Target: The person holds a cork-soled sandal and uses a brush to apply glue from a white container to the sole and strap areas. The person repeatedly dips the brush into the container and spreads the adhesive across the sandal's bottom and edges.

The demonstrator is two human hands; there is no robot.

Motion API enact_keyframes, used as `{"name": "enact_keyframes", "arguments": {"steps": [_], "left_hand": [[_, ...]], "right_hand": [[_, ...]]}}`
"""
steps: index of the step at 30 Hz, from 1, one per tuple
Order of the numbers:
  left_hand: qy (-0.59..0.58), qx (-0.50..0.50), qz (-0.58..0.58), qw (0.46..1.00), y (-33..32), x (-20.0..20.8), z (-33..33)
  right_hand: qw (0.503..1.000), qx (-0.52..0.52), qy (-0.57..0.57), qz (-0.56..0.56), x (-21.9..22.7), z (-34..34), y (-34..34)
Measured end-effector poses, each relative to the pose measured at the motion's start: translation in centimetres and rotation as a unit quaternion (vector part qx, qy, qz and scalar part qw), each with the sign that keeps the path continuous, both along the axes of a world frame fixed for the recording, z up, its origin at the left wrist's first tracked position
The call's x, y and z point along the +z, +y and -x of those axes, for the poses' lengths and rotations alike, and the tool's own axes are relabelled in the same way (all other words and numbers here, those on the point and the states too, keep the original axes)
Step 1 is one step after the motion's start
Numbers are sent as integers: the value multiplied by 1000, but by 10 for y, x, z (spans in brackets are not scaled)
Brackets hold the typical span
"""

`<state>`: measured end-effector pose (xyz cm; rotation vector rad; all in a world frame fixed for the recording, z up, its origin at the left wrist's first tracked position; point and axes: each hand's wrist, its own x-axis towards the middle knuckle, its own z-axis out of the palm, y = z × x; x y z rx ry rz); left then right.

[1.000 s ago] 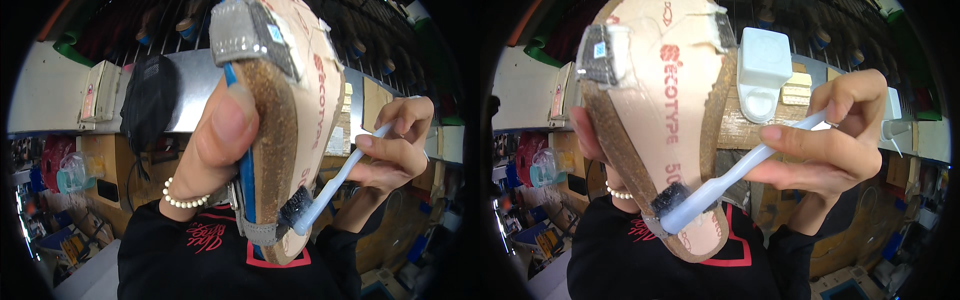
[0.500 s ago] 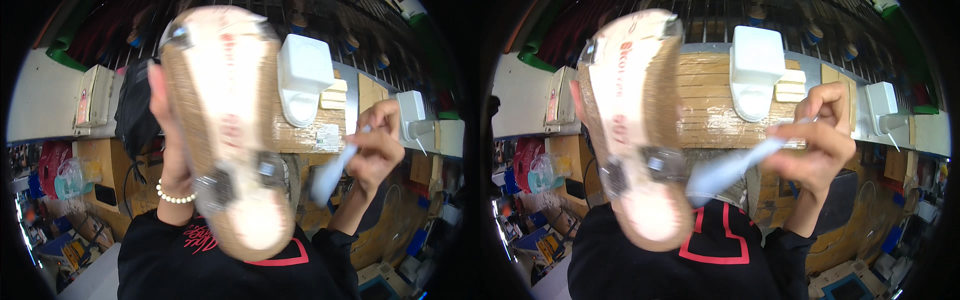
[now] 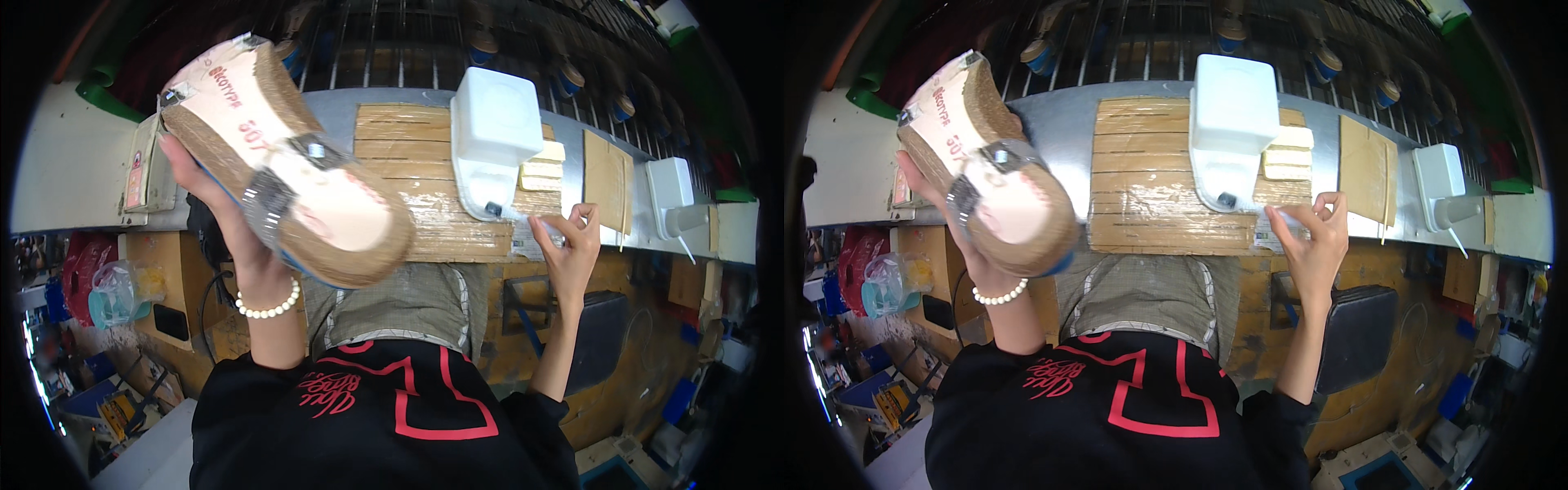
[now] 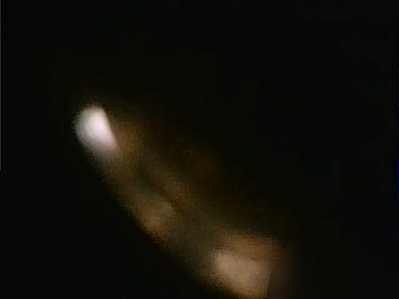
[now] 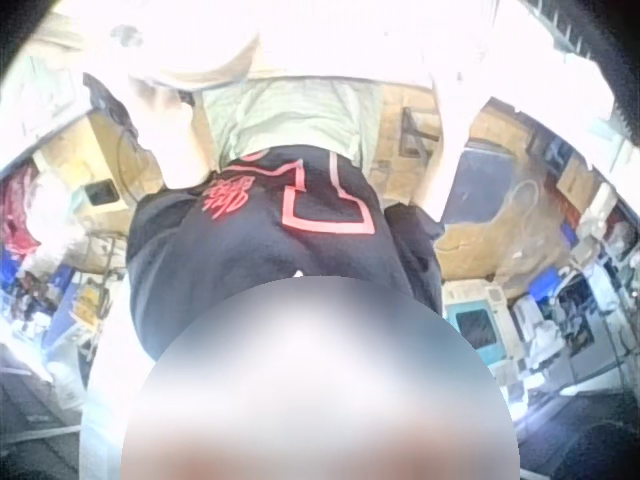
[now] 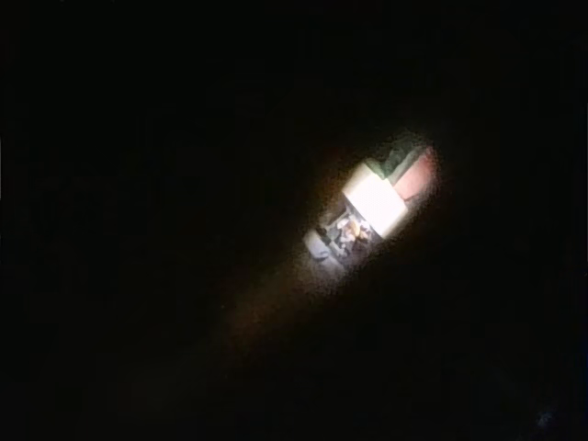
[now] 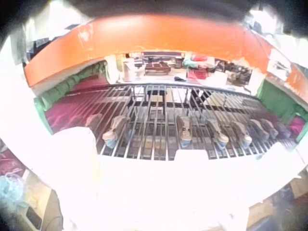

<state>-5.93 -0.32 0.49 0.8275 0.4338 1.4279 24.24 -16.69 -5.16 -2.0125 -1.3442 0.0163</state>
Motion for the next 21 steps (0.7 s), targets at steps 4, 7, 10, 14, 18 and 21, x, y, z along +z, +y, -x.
{"name": "enact_keyframes", "arguments": {"steps": [4,7,10,14,18,21], "left_hand": [[177,235,-40,955,0,5,-12],[252,323,-254,876,9,5,-7],[421,508,-443,607,10,0,0],[387,499,-425,648,-1,-3,12],[347,497,-438,664,-1,-2,17],[332,497,-436,673,7,-1,15]], "right_hand": [[964,115,193,-140,31,29,1],[942,198,157,-223,63,48,7],[949,215,62,-222,86,56,19],[954,193,1,-228,100,60,25],[925,279,-7,-258,103,56,25],[920,296,25,-256,99,53,25]]}}
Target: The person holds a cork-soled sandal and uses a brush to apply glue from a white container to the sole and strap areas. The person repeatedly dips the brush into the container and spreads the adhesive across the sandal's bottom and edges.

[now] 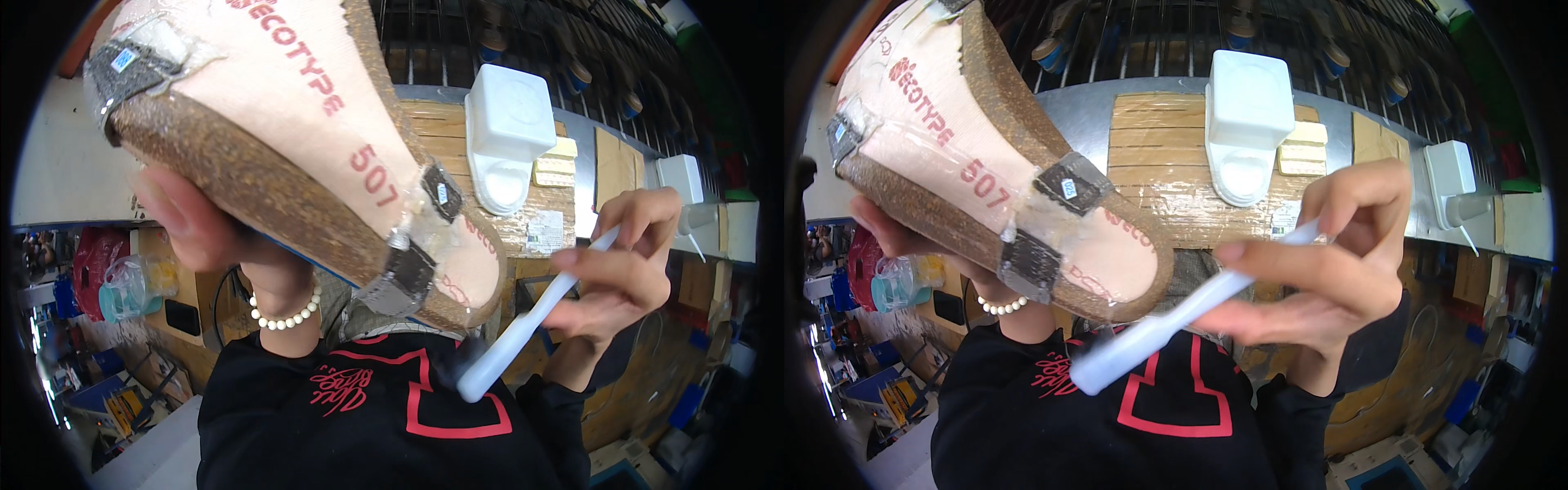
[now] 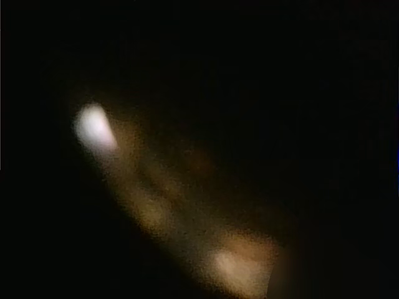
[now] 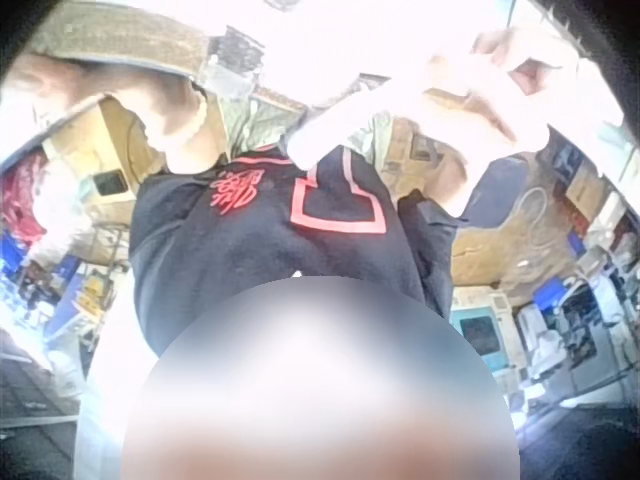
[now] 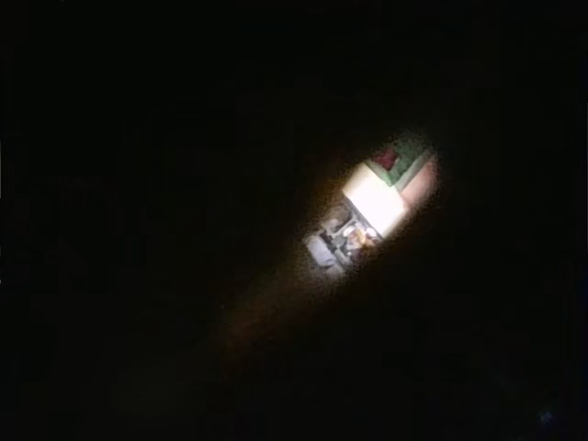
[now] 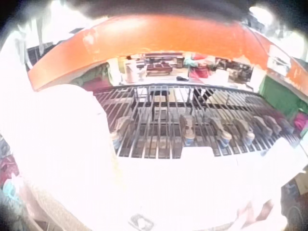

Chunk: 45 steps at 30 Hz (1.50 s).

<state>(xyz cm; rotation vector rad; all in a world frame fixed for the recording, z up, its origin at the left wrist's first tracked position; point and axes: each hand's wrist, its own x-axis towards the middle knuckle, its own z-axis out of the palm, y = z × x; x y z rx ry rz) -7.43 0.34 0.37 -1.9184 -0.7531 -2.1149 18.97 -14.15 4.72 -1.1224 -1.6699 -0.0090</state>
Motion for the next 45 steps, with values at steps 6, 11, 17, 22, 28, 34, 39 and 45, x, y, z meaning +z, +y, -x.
{"name": "enact_keyframes", "arguments": {"steps": [6,11,17,22,28,34,39,45], "left_hand": [[-158,-191,197,948,12,-4,-11],[-219,-344,332,851,23,-9,-19],[-220,-416,392,790,20,-19,-28],[-215,-454,423,755,11,-22,-36],[-209,-485,446,723,-5,-28,-43],[-214,-498,458,704,-12,-29,-47],[-223,-502,463,696,-9,-27,-50],[-263,-484,487,678,-5,-7,-55]], "right_hand": [[997,42,58,27,-12,0,-3],[995,47,62,59,-19,-5,-2],[993,56,89,49,-25,-8,-3],[994,19,85,65,-27,-8,-1],[980,116,152,52,-30,-5,6],[974,150,161,58,-35,-1,6],[967,128,182,120,-40,0,12],[981,85,141,103,-42,-8,-4]]}}
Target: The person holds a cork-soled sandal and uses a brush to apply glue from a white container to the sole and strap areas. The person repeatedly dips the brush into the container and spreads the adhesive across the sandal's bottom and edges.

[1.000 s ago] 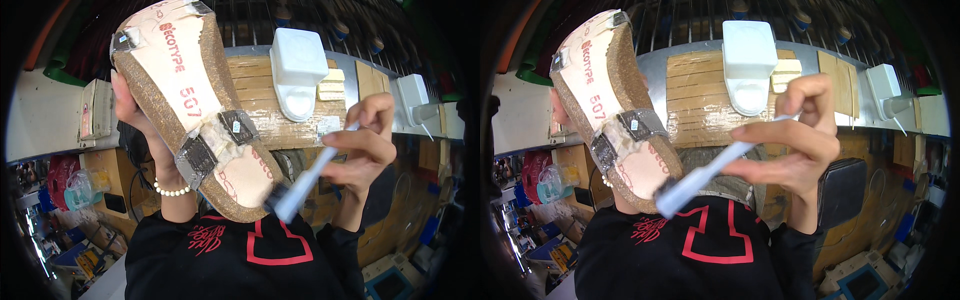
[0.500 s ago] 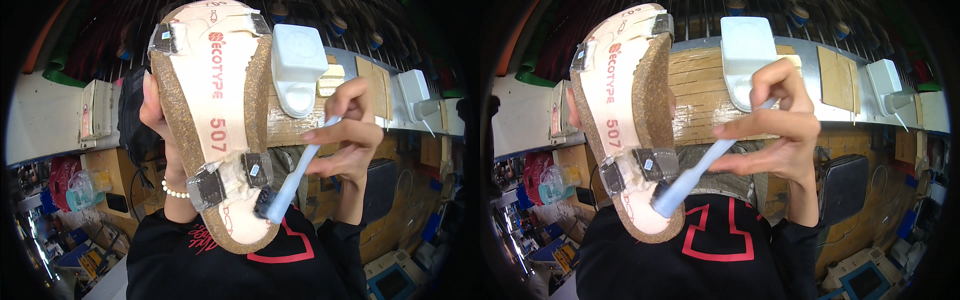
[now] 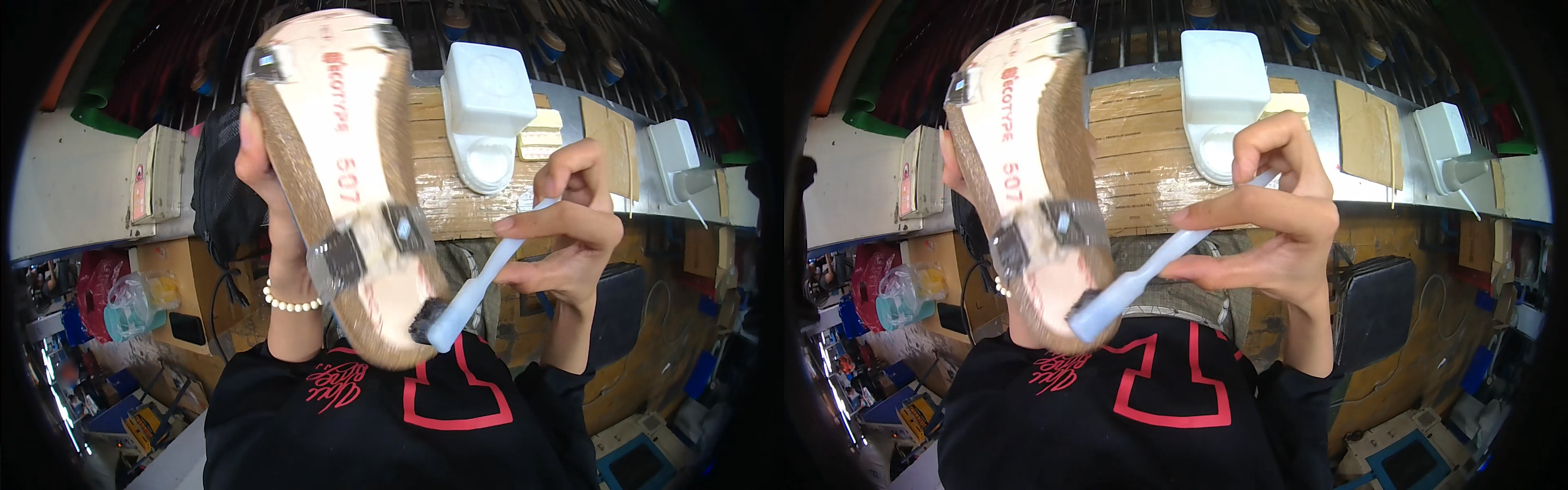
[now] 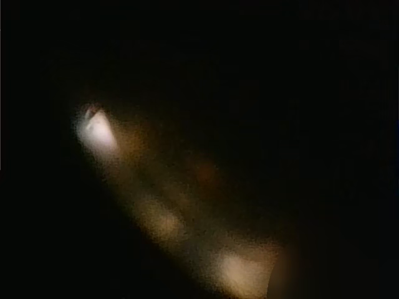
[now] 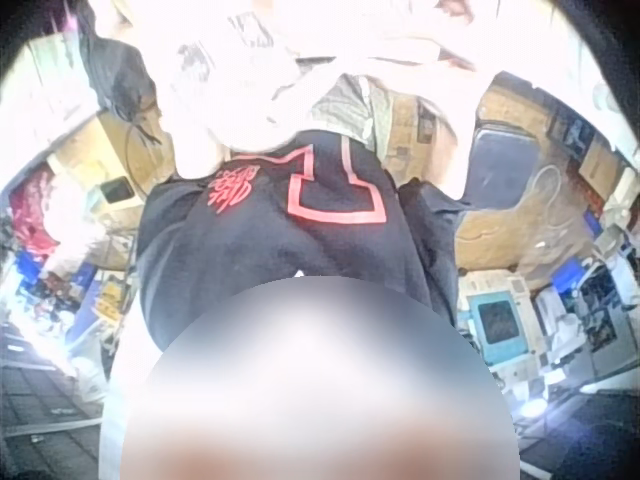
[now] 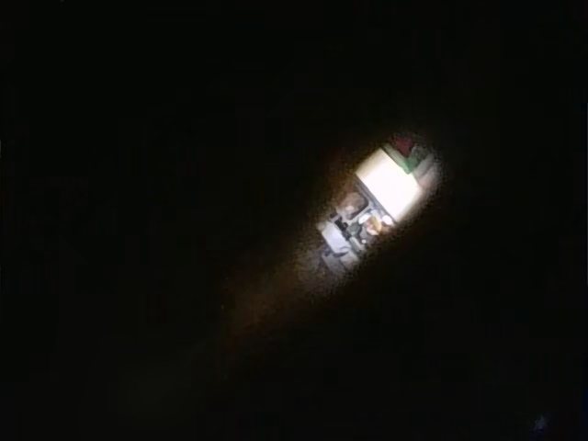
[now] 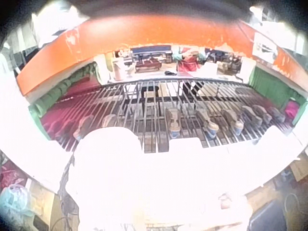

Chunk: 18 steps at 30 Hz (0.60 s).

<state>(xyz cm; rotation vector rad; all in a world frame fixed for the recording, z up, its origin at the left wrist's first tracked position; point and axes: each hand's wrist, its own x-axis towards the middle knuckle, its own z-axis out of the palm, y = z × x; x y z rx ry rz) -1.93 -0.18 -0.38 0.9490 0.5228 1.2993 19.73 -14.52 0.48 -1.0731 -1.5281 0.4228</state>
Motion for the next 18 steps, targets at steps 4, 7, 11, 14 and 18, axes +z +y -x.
{"name": "enact_keyframes", "arguments": {"steps": [4,7,11,14,18], "left_hand": [[-52,56,11,997,-3,28,30],[-77,74,-122,987,6,47,60],[-165,206,-259,929,29,67,75],[-83,124,-282,948,34,72,68],[-29,148,-306,940,37,58,55]], "right_hand": [[990,-105,-74,62,-14,-28,-9],[926,-280,-225,119,-37,-46,-7],[851,-345,-369,144,-58,-52,-5],[855,-353,-359,120,-64,-48,-5],[845,-377,-361,117,-69,-47,-12]]}}
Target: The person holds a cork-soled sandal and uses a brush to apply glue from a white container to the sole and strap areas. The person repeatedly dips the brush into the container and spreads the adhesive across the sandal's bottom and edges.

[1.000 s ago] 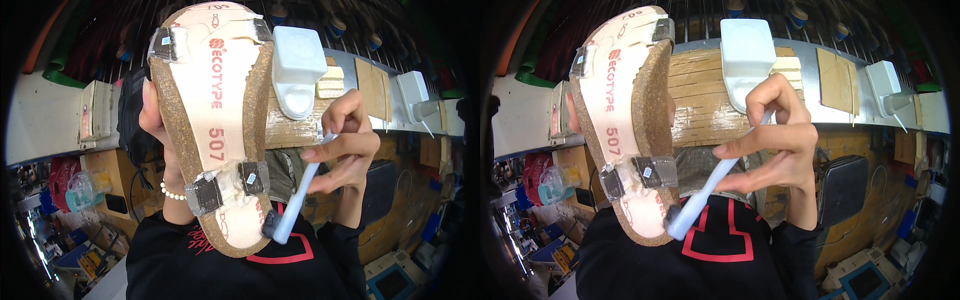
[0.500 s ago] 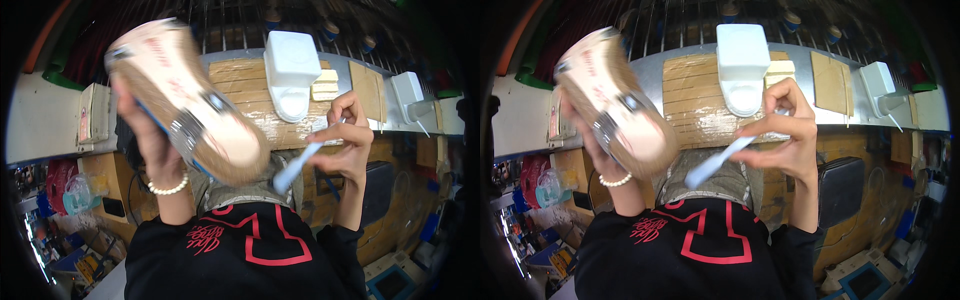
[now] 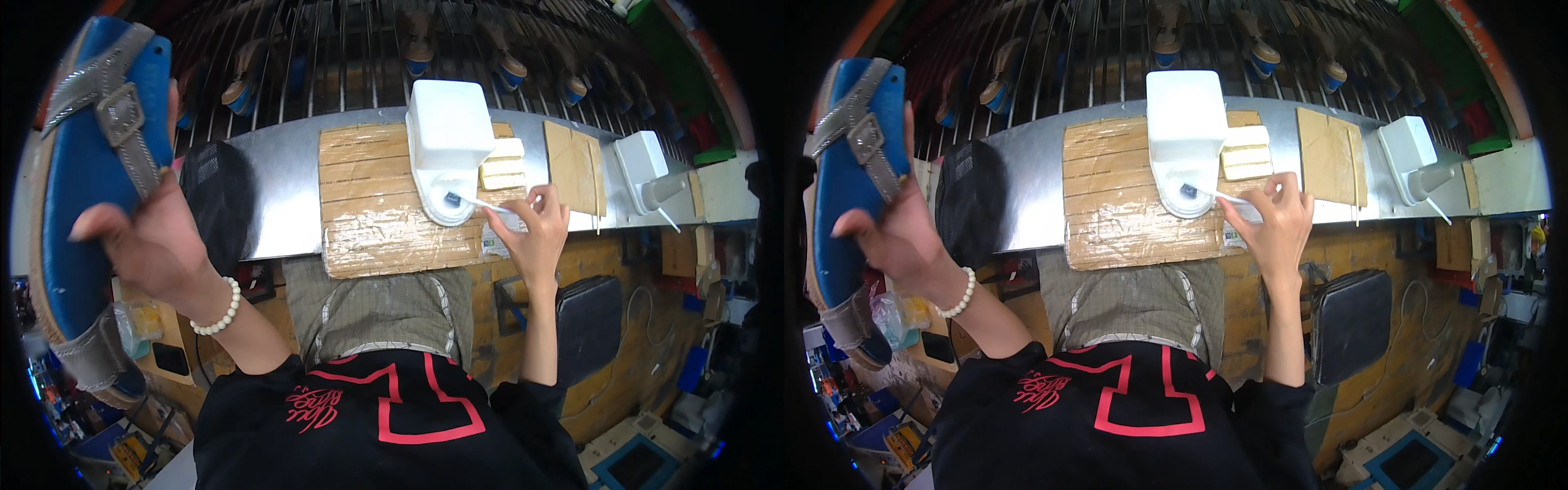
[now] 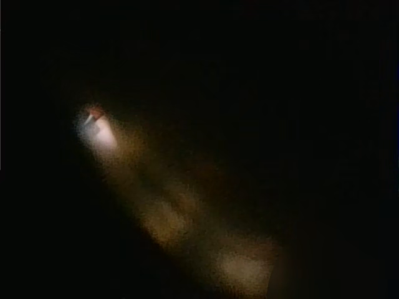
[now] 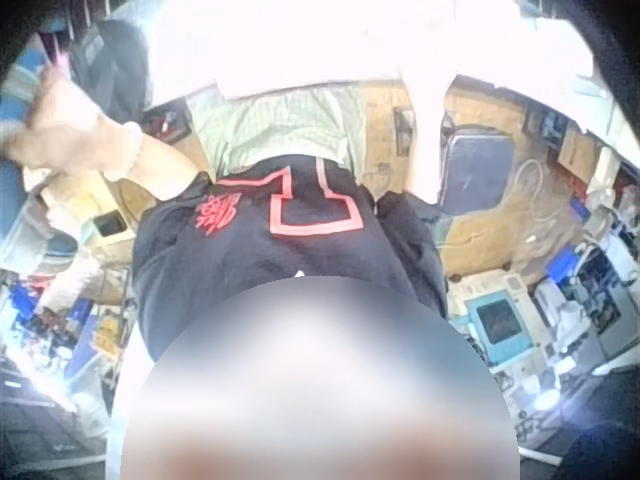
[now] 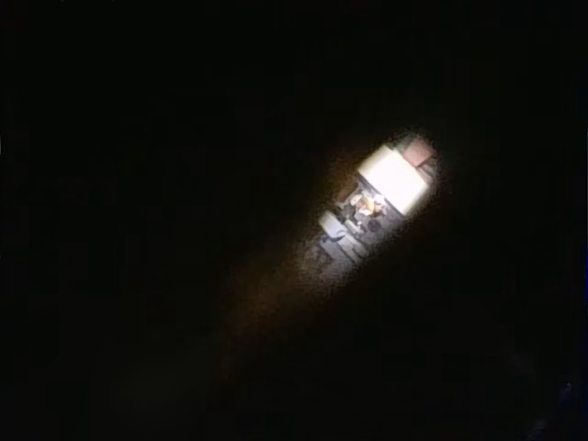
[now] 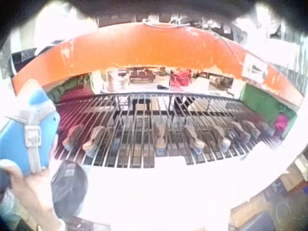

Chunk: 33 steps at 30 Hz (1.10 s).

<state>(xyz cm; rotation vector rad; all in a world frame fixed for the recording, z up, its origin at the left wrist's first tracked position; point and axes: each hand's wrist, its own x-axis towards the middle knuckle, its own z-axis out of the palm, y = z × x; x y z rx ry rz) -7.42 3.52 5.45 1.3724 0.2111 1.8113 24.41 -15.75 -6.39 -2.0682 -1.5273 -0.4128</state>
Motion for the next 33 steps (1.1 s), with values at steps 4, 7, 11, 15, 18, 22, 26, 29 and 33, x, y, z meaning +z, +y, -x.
{"name": "enact_keyframes", "arguments": {"steps": [4,7,11,15,18,22,26,29,33], "left_hand": [[147,222,4,964,-20,-27,-15],[83,120,53,988,-38,-38,-39],[200,330,-177,906,-33,-43,-77],[-5,-53,80,995,-47,-33,-76],[-34,-128,163,978,-67,-21,-74],[-33,-176,184,967,-78,-7,-75],[-18,-222,165,961,-82,-2,-70],[-7,-248,143,958,-82,-4,-65],[2,-282,103,954,-75,-9,-63]], "right_hand": [[991,-51,110,-53,-7,12,-15],[968,-29,228,-98,8,23,-14],[927,61,324,-180,64,39,-13],[921,200,257,-215,107,68,-3],[938,190,193,-216,121,78,13],[937,161,138,-277,133,81,25],[948,169,52,-263,147,74,24],[946,169,17,-276,152,66,26],[927,226,45,-297,153,54,29]]}}
